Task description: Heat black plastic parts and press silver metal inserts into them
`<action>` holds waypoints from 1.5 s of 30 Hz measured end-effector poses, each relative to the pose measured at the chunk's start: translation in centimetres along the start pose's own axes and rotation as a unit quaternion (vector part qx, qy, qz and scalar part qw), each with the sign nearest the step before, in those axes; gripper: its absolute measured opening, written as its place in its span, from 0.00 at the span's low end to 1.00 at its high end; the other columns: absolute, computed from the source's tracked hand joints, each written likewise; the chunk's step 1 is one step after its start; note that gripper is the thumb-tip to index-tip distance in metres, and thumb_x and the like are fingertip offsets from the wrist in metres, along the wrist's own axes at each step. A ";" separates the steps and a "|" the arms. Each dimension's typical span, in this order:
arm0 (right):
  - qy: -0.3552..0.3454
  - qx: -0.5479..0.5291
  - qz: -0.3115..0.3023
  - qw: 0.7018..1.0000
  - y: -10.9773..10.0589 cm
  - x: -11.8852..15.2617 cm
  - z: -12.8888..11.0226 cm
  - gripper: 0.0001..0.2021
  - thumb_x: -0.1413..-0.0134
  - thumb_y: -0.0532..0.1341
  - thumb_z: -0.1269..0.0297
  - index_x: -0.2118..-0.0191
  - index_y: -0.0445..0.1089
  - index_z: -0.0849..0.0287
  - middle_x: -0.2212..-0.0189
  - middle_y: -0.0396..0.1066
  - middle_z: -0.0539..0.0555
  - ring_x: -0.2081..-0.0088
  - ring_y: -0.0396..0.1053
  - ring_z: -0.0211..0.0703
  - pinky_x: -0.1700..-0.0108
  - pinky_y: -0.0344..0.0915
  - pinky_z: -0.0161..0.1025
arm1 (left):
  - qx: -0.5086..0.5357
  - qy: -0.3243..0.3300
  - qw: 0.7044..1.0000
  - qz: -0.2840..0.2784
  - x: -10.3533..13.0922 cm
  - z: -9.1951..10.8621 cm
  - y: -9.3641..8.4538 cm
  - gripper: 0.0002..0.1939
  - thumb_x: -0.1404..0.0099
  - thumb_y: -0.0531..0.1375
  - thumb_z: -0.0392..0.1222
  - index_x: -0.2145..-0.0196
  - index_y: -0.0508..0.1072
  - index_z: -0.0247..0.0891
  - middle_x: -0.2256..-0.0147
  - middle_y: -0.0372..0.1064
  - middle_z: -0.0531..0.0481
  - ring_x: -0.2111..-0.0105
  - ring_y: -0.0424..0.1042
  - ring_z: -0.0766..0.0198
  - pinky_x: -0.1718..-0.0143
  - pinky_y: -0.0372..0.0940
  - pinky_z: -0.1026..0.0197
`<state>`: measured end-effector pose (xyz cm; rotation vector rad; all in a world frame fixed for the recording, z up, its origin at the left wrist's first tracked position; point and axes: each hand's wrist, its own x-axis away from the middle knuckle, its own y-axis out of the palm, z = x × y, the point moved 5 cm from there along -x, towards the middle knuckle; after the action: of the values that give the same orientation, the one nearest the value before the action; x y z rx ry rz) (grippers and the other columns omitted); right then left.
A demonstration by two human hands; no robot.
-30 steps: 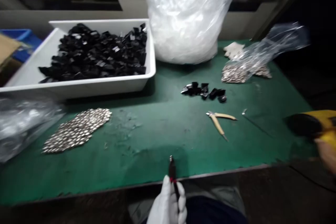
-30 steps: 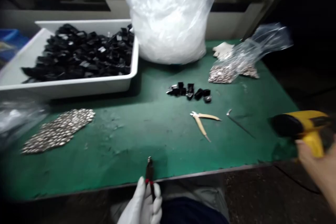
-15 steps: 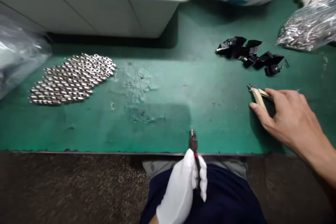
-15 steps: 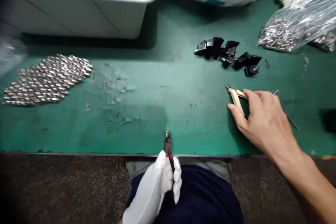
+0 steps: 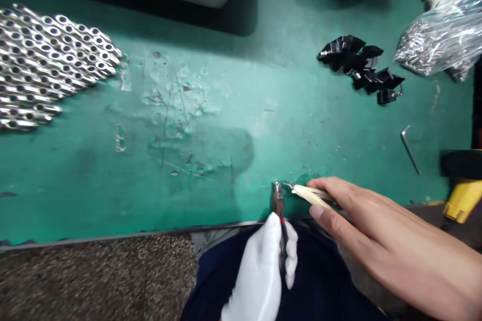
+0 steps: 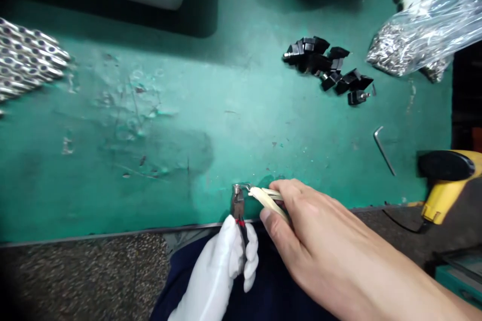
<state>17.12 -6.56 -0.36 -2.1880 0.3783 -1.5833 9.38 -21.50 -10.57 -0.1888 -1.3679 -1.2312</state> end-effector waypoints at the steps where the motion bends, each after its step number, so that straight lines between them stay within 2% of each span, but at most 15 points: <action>1: 0.005 -0.001 -0.008 1.000 0.0 -0.1 -0.1 0.18 0.30 0.45 0.43 0.53 0.61 0.49 0.50 0.69 0.50 0.52 0.70 0.47 0.52 0.71 0.48 | 0.001 -0.002 1.000 0.006 0.1 0.0 0.0 0.28 0.29 0.45 0.65 0.67 0.67 0.37 0.76 0.61 0.53 0.79 0.60 0.68 0.77 0.54 0.63; 6: 0.018 -0.011 -0.026 0.999 -0.1 -0.2 -0.4 0.19 0.30 0.45 0.42 0.56 0.62 0.51 0.53 0.70 0.52 0.55 0.70 0.47 0.54 0.70 0.47 | 0.009 -0.015 0.999 0.048 0.5 0.4 0.2 0.30 0.35 0.51 0.71 0.69 0.66 0.38 0.77 0.58 0.54 0.78 0.58 0.68 0.76 0.55 0.64; 8: 0.020 -0.019 -0.032 0.999 -0.2 -0.2 -0.5 0.19 0.30 0.45 0.42 0.55 0.61 0.51 0.53 0.70 0.51 0.55 0.70 0.46 0.54 0.70 0.46 | 0.016 -0.025 0.998 0.047 0.5 0.5 0.4 0.31 0.37 0.52 0.72 0.70 0.65 0.38 0.78 0.57 0.55 0.78 0.57 0.69 0.76 0.54 0.65; 12: 0.038 -0.034 -0.051 0.997 -0.1 -0.2 -0.5 0.19 0.30 0.44 0.42 0.55 0.61 0.50 0.53 0.70 0.50 0.54 0.70 0.45 0.54 0.70 0.45 | 0.014 -0.032 0.998 0.048 0.3 0.7 0.5 0.30 0.35 0.50 0.71 0.71 0.64 0.38 0.78 0.56 0.55 0.78 0.56 0.69 0.76 0.52 0.65; 16: 0.034 -0.034 -0.043 0.998 -0.2 -0.2 -0.4 0.19 0.30 0.45 0.41 0.53 0.61 0.48 0.50 0.70 0.50 0.51 0.69 0.47 0.54 0.70 0.45 | 0.010 -0.033 0.998 0.059 0.4 0.7 0.6 0.30 0.33 0.48 0.70 0.70 0.64 0.39 0.78 0.55 0.56 0.78 0.55 0.69 0.76 0.51 0.64; 26: 0.044 -0.021 -0.045 0.998 -0.3 -0.1 -0.3 0.21 0.31 0.44 0.40 0.53 0.62 0.50 0.52 0.69 0.53 0.48 0.68 0.51 0.53 0.71 0.46 | 0.021 -0.025 0.997 0.067 0.6 1.1 0.6 0.30 0.35 0.51 0.71 0.71 0.64 0.38 0.79 0.56 0.55 0.78 0.54 0.69 0.76 0.48 0.64; 34: 0.037 -0.031 -0.052 0.997 0.0 -0.1 0.0 0.19 0.31 0.45 0.41 0.53 0.61 0.48 0.52 0.70 0.50 0.50 0.69 0.48 0.51 0.70 0.47 | 0.016 -0.019 0.998 0.063 0.4 0.9 0.6 0.30 0.35 0.50 0.72 0.71 0.64 0.39 0.79 0.55 0.56 0.79 0.54 0.69 0.77 0.47 0.63; 40: 0.047 -0.020 -0.048 0.998 -0.5 -0.1 -0.4 0.21 0.31 0.43 0.40 0.54 0.62 0.49 0.51 0.69 0.51 0.48 0.68 0.50 0.54 0.70 0.46 | 0.017 -0.019 0.998 0.064 0.5 0.8 0.6 0.30 0.35 0.50 0.71 0.71 0.64 0.38 0.79 0.55 0.56 0.79 0.53 0.69 0.77 0.47 0.63; 45: 0.040 -0.022 -0.051 0.998 -0.6 -0.3 -0.4 0.20 0.31 0.43 0.41 0.55 0.62 0.50 0.54 0.69 0.52 0.50 0.69 0.50 0.52 0.70 0.47 | 0.016 -0.027 0.997 0.063 0.2 0.5 0.5 0.30 0.35 0.50 0.71 0.71 0.65 0.38 0.78 0.54 0.56 0.79 0.53 0.69 0.77 0.49 0.63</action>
<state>16.60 -6.01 -0.23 -2.2134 0.3327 -1.7361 9.37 -21.09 -10.03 -0.2842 -1.3999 -1.1050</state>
